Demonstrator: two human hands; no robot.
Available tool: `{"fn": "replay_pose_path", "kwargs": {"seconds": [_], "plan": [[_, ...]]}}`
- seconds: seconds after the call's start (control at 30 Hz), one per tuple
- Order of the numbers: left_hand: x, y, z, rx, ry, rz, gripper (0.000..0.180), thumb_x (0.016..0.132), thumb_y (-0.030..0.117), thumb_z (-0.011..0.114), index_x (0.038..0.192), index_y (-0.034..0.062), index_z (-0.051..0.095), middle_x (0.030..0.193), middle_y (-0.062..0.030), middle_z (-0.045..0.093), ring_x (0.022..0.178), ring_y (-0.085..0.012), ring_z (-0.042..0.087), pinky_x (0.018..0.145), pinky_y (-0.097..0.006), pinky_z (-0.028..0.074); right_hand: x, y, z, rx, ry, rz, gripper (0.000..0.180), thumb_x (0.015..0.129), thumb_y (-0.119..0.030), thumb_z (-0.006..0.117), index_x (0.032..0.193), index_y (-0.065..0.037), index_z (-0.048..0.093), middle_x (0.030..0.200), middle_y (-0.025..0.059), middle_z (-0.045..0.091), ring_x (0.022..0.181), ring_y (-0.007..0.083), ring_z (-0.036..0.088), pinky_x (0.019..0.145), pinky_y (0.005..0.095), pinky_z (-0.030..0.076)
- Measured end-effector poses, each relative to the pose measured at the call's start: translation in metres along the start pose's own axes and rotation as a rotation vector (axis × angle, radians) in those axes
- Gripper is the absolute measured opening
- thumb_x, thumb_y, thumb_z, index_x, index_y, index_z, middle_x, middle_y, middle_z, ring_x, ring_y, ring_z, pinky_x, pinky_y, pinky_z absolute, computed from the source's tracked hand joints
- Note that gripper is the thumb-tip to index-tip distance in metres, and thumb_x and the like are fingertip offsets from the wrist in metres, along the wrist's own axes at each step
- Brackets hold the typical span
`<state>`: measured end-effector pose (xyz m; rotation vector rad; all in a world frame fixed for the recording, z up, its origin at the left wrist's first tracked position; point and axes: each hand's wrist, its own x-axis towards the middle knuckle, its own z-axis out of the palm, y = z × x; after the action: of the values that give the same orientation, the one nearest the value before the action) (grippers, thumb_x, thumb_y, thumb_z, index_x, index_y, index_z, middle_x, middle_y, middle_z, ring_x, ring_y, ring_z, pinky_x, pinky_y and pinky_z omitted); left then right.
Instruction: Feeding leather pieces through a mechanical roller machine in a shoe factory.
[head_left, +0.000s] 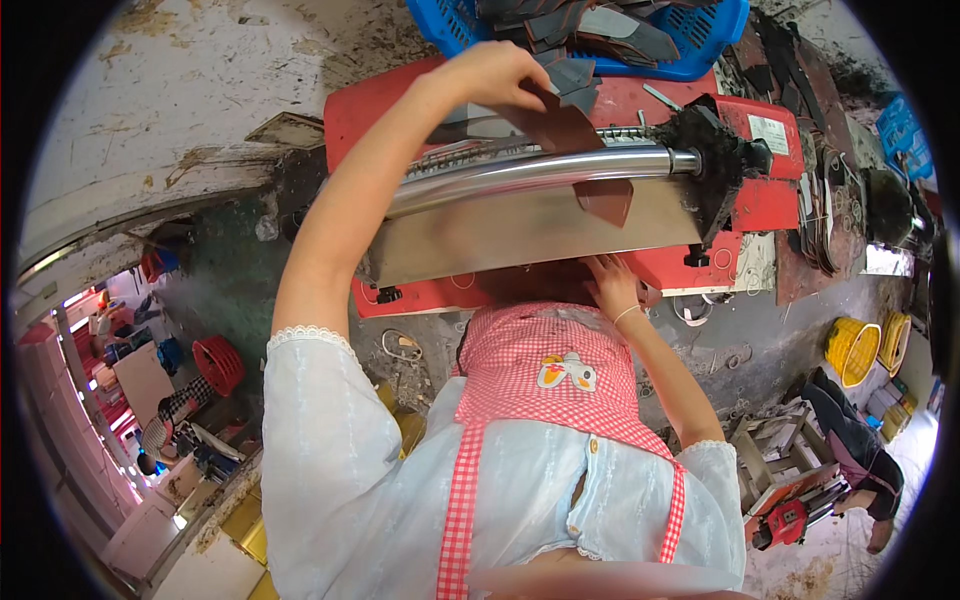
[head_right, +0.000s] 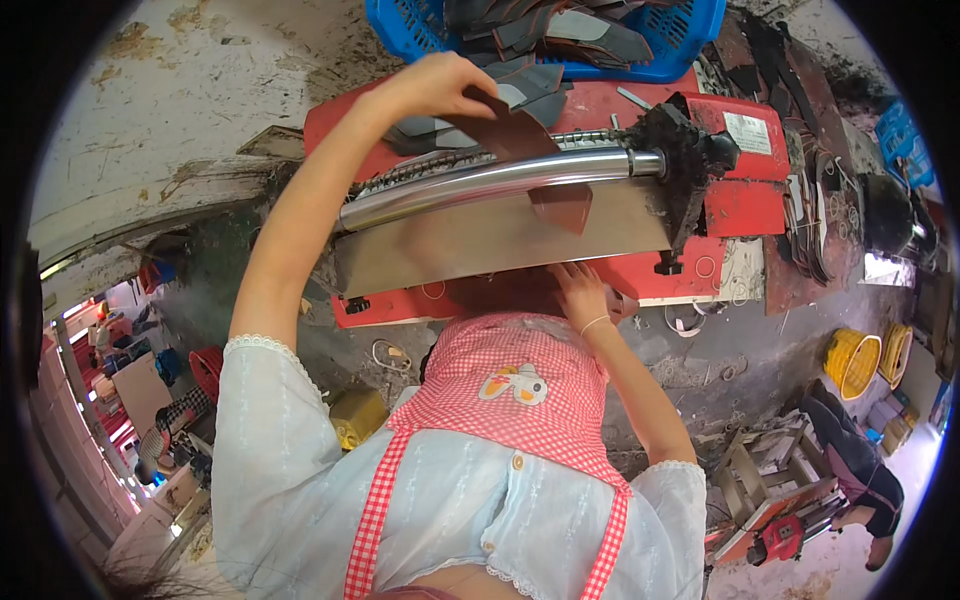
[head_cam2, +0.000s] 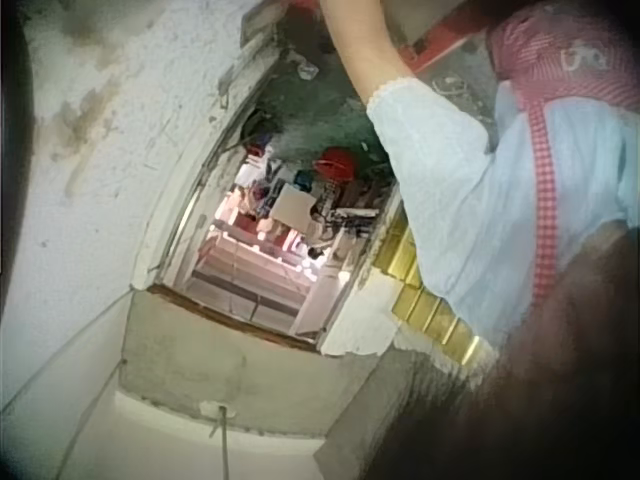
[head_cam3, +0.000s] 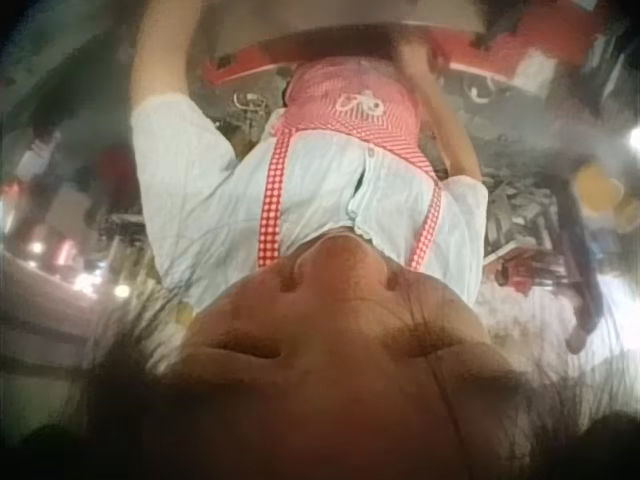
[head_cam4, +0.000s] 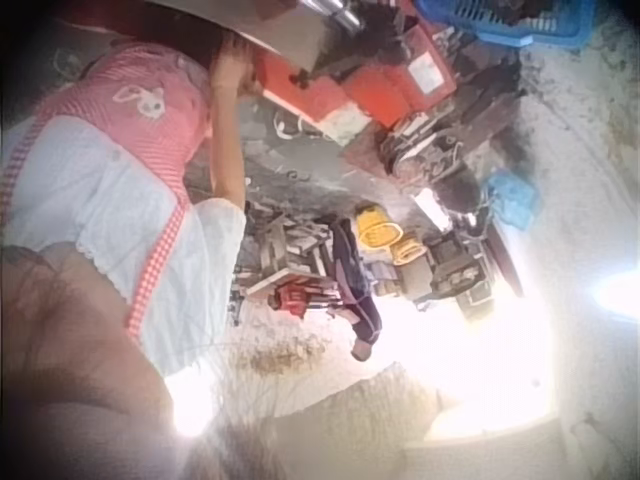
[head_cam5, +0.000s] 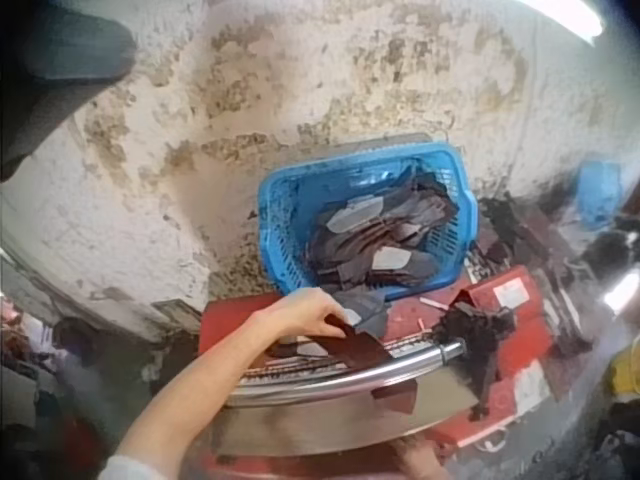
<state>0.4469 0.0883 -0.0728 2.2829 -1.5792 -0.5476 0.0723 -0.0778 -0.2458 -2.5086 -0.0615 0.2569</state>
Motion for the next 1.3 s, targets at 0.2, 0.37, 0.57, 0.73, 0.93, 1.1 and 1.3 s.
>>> {"fn": "replay_pose_path", "kwargs": {"seconds": [0.2, 0.37, 0.57, 0.73, 0.93, 1.1, 1.3], "plan": [[-0.027, -0.036, -0.016, 0.018, 0.458, -0.008, 0.020, 0.087, 0.026, 0.070, 0.104, 0.0238, 0.078, 0.099, -0.0005, 0.075, 0.085, -0.0247, 0.070, 0.072, -0.034, 0.055, -0.017, -0.018, -0.046, 0.304, -0.106, -0.166, 0.035, 0.079, -0.007, 0.071, 0.111, -0.010, 0.058, 0.099, 0.0119, 0.068, 0.095, 0.0330, 0.067, 0.081, 0.0426, 0.053], [-0.047, -0.093, 0.056, 0.471, 0.524, -0.126, 0.034, 0.085, 0.015, 0.071, 0.117, 0.0266, 0.073, 0.125, -0.0044, 0.068, 0.120, -0.0241, 0.062, 0.094, -0.036, 0.053, -0.012, -0.067, -0.095, 0.464, -0.047, -0.066, 0.034, 0.089, -0.007, 0.067, 0.120, -0.006, 0.054, 0.106, 0.0124, 0.070, 0.095, 0.0323, 0.069, 0.082, 0.0356, 0.054], [-0.044, -0.062, 0.080, -0.063, 0.046, -0.091, 0.033, 0.095, 0.033, 0.062, 0.114, 0.0083, 0.072, 0.123, -0.0151, 0.066, 0.115, -0.0341, 0.060, 0.098, -0.042, 0.048, 0.017, -0.114, -0.127, 0.342, 0.428, -0.026, 0.041, 0.079, 0.001, 0.072, 0.117, -0.001, 0.057, 0.101, 0.0136, 0.067, 0.090, 0.0353, 0.067, 0.092, 0.0369, 0.050], [-0.005, -0.002, 0.073, -0.271, -0.171, -0.023, 0.056, 0.092, 0.055, 0.060, 0.122, 0.0091, 0.068, 0.119, -0.0192, 0.068, 0.114, -0.0375, 0.062, 0.097, -0.044, 0.048, -0.033, -0.042, -0.046, 0.247, 0.051, -0.035, 0.040, 0.079, -0.010, 0.075, 0.116, -0.006, 0.061, 0.116, 0.0190, 0.063, 0.110, 0.0411, 0.057, 0.100, 0.0510, 0.042], [-0.006, -0.010, 0.029, 0.064, 0.007, 0.008, 0.036, 0.077, 0.038, 0.076, 0.107, 0.0212, 0.067, 0.097, -0.0064, 0.073, 0.094, -0.0317, 0.069, 0.076, -0.046, 0.052, -0.014, 0.018, 0.018, -0.107, -0.078, 0.023, 0.058, 0.074, -0.016, 0.078, 0.127, -0.010, 0.056, 0.131, 0.0177, 0.057, 0.127, 0.0429, 0.047, 0.109, 0.0569, 0.033], [-0.019, -0.015, -0.023, 0.127, 0.284, -0.031, 0.018, 0.085, 0.032, 0.068, 0.102, 0.0279, 0.068, 0.088, -0.0026, 0.073, 0.084, -0.0290, 0.070, 0.069, -0.045, 0.053, -0.012, 0.027, 0.011, 0.015, -0.064, -0.025, 0.053, 0.072, -0.008, 0.076, 0.123, -0.012, 0.058, 0.121, 0.0141, 0.061, 0.121, 0.0410, 0.050, 0.107, 0.0534, 0.036], [-0.014, -0.073, 0.063, 0.193, 0.339, -0.178, 0.032, 0.085, 0.027, 0.066, 0.116, 0.0325, 0.070, 0.113, -0.0051, 0.071, 0.103, -0.0278, 0.068, 0.079, -0.040, 0.056, -0.014, 0.037, 0.006, 0.301, -0.061, -0.012, 0.039, 0.080, -0.003, 0.069, 0.119, -0.004, 0.061, 0.114, 0.0161, 0.064, 0.107, 0.0372, 0.060, 0.095, 0.0435, 0.049]]}}
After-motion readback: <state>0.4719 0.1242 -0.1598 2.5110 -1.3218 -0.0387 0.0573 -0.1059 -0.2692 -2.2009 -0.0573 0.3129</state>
